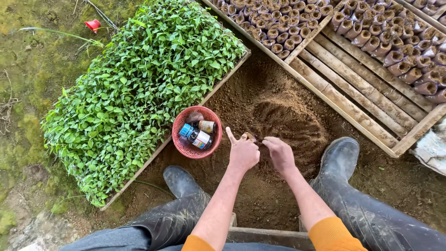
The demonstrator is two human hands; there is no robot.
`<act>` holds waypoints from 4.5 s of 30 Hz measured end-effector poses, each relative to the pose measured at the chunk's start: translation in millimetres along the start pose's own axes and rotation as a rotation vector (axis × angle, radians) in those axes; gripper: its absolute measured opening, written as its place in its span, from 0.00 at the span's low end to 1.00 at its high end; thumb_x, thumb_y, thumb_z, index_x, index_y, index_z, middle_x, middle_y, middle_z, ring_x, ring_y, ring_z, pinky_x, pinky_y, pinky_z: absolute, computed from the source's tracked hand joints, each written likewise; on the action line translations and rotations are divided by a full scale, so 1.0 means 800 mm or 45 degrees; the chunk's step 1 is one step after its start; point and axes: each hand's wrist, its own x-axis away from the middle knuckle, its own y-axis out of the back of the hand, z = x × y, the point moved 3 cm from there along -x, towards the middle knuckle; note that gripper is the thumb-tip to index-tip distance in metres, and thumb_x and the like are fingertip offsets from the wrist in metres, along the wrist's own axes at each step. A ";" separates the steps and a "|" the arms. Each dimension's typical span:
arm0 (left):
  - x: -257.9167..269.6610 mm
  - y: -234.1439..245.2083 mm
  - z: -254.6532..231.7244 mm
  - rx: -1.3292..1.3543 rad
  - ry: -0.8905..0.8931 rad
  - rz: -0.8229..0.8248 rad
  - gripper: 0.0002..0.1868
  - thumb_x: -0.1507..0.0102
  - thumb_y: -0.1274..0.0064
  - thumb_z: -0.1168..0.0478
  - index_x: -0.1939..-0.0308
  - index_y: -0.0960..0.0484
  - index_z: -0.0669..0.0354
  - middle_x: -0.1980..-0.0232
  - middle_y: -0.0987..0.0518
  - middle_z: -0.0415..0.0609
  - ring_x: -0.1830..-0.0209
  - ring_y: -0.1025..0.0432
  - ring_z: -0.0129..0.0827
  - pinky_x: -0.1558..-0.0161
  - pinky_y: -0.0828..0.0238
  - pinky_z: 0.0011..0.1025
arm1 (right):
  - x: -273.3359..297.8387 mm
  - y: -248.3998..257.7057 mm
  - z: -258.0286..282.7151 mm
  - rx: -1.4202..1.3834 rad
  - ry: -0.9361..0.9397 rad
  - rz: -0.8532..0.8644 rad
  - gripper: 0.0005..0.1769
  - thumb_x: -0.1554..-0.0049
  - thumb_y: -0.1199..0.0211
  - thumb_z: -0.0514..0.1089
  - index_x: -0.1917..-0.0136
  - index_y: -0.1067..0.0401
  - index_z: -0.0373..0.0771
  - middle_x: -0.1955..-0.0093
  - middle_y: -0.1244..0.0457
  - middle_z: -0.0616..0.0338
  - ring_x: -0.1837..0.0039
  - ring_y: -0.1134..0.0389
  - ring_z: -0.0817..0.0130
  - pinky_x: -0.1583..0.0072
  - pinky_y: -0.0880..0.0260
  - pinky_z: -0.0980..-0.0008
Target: The person sits on a low stool and repeatedly scoops soil from a pile on the ground, packs it into small plastic seedling pots, and places the filled pots into a wooden tray. The person also reaches into a red basket to retrieve small containers during the process.
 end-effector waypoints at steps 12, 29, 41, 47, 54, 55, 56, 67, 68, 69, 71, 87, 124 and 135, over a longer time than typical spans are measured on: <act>-0.027 -0.028 -0.046 0.113 -0.183 0.007 0.20 0.42 0.53 0.60 0.49 0.14 0.54 0.45 0.16 0.43 0.38 0.28 0.36 0.29 0.88 0.79 | -0.056 0.205 0.048 -1.093 -0.451 0.398 0.25 0.46 0.36 0.27 0.36 0.24 0.37 0.37 0.32 0.45 0.35 0.30 0.53 0.35 0.28 0.59; -0.004 0.008 0.012 -0.010 -0.011 -0.116 0.17 0.42 0.57 0.57 0.63 0.10 0.40 0.51 0.14 0.37 0.40 0.28 0.37 0.31 0.78 0.83 | 0.094 0.079 0.090 0.512 -0.071 0.284 0.29 0.32 0.65 0.61 0.29 0.35 0.45 0.24 0.43 0.54 0.21 0.46 0.62 0.19 0.60 0.53; 0.003 -0.003 0.009 -0.037 -0.031 -0.096 0.16 0.42 0.56 0.56 0.65 0.11 0.35 0.53 0.14 0.34 0.40 0.29 0.34 0.30 0.79 0.81 | -0.020 0.020 0.018 0.341 0.011 0.207 0.19 0.32 0.58 0.57 0.40 0.31 0.50 0.41 0.35 0.62 0.37 0.35 0.68 0.32 0.42 0.65; 0.011 0.004 0.006 -0.081 -0.046 0.042 0.17 0.41 0.58 0.57 0.61 0.11 0.37 0.52 0.14 0.36 0.38 0.30 0.35 0.28 0.82 0.80 | -0.060 0.089 0.052 0.181 0.045 0.154 0.24 0.36 0.48 0.58 0.30 0.32 0.50 0.30 0.42 0.49 0.27 0.41 0.53 0.32 0.36 0.57; 0.007 0.012 -0.011 -0.303 -0.166 0.181 0.17 0.38 0.57 0.53 0.56 0.11 0.39 0.47 0.16 0.34 0.35 0.34 0.32 0.26 0.83 0.78 | -0.033 0.017 0.020 0.059 0.173 0.032 0.15 0.39 0.42 0.37 0.43 0.23 0.52 0.35 0.34 0.60 0.30 0.34 0.62 0.36 0.27 0.70; 0.005 0.009 -0.010 -0.299 -0.169 0.181 0.17 0.38 0.57 0.53 0.56 0.11 0.39 0.47 0.16 0.34 0.35 0.34 0.32 0.26 0.83 0.78 | -0.037 0.021 0.019 0.062 0.170 0.034 0.15 0.39 0.42 0.37 0.43 0.23 0.52 0.35 0.34 0.60 0.30 0.34 0.62 0.36 0.27 0.70; 0.001 0.007 -0.012 -0.289 -0.211 0.182 0.17 0.38 0.57 0.53 0.55 0.11 0.41 0.47 0.16 0.36 0.35 0.34 0.33 0.26 0.82 0.78 | -0.041 0.028 0.011 -0.022 0.106 0.002 0.14 0.40 0.41 0.35 0.46 0.21 0.49 0.41 0.31 0.60 0.36 0.30 0.61 0.39 0.26 0.66; -0.030 -0.043 -0.040 -0.173 -0.264 0.128 0.18 0.40 0.54 0.54 0.51 0.13 0.46 0.39 0.19 0.36 0.29 0.39 0.34 0.26 0.87 0.77 | -0.058 0.152 0.018 -0.893 -0.163 0.325 0.20 0.48 0.43 0.30 0.47 0.20 0.47 0.47 0.27 0.55 0.40 0.28 0.55 0.40 0.28 0.54; -0.028 -0.037 -0.043 -0.181 -0.272 0.120 0.19 0.39 0.54 0.53 0.49 0.13 0.45 0.40 0.18 0.36 0.30 0.37 0.32 0.26 0.87 0.77 | -0.057 0.142 0.011 -0.654 -0.009 0.291 0.19 0.48 0.46 0.30 0.49 0.22 0.46 0.42 0.29 0.57 0.37 0.30 0.55 0.39 0.28 0.55; -0.027 -0.030 -0.046 -0.190 -0.279 0.112 0.19 0.39 0.54 0.52 0.48 0.14 0.45 0.42 0.18 0.36 0.32 0.36 0.31 0.26 0.87 0.76 | -0.056 0.132 0.005 -0.415 0.143 0.254 0.18 0.48 0.49 0.29 0.51 0.24 0.45 0.37 0.32 0.58 0.34 0.33 0.54 0.38 0.28 0.56; -0.029 -0.036 -0.051 -0.203 -0.283 0.126 0.20 0.38 0.55 0.52 0.47 0.14 0.45 0.41 0.18 0.37 0.31 0.36 0.32 0.25 0.87 0.75 | -0.043 0.121 0.002 -0.179 0.194 0.274 0.20 0.49 0.46 0.31 0.47 0.24 0.46 0.35 0.34 0.59 0.33 0.35 0.54 0.39 0.27 0.56; -0.010 -0.096 -0.003 1.549 0.822 -0.092 0.21 0.34 0.64 0.43 0.45 0.22 0.41 0.67 0.16 0.40 0.55 0.20 0.36 0.45 0.29 0.44 | 0.004 0.072 -0.024 -0.157 -0.124 -0.090 0.09 0.35 0.44 0.58 0.47 0.23 0.65 0.44 0.30 0.86 0.39 0.33 0.85 0.44 0.38 0.77; -0.059 -0.123 -0.012 2.957 0.704 0.217 0.16 0.32 0.64 0.48 0.68 0.28 0.51 0.85 0.39 0.47 0.91 0.57 0.22 0.86 0.64 0.17 | -0.041 0.203 0.107 -0.862 0.062 -0.425 0.10 0.43 0.33 0.35 0.49 0.17 0.46 0.46 0.28 0.53 0.57 0.24 0.68 0.58 0.22 0.74; -0.078 -0.123 -0.047 3.008 0.502 0.330 0.20 0.32 0.64 0.43 0.67 0.27 0.51 0.86 0.41 0.50 0.94 0.61 0.23 0.89 0.65 0.19 | -0.016 0.243 0.065 0.091 0.463 -0.083 0.19 0.42 0.43 0.37 0.39 0.25 0.52 0.31 0.36 0.58 0.27 0.39 0.59 0.33 0.36 0.61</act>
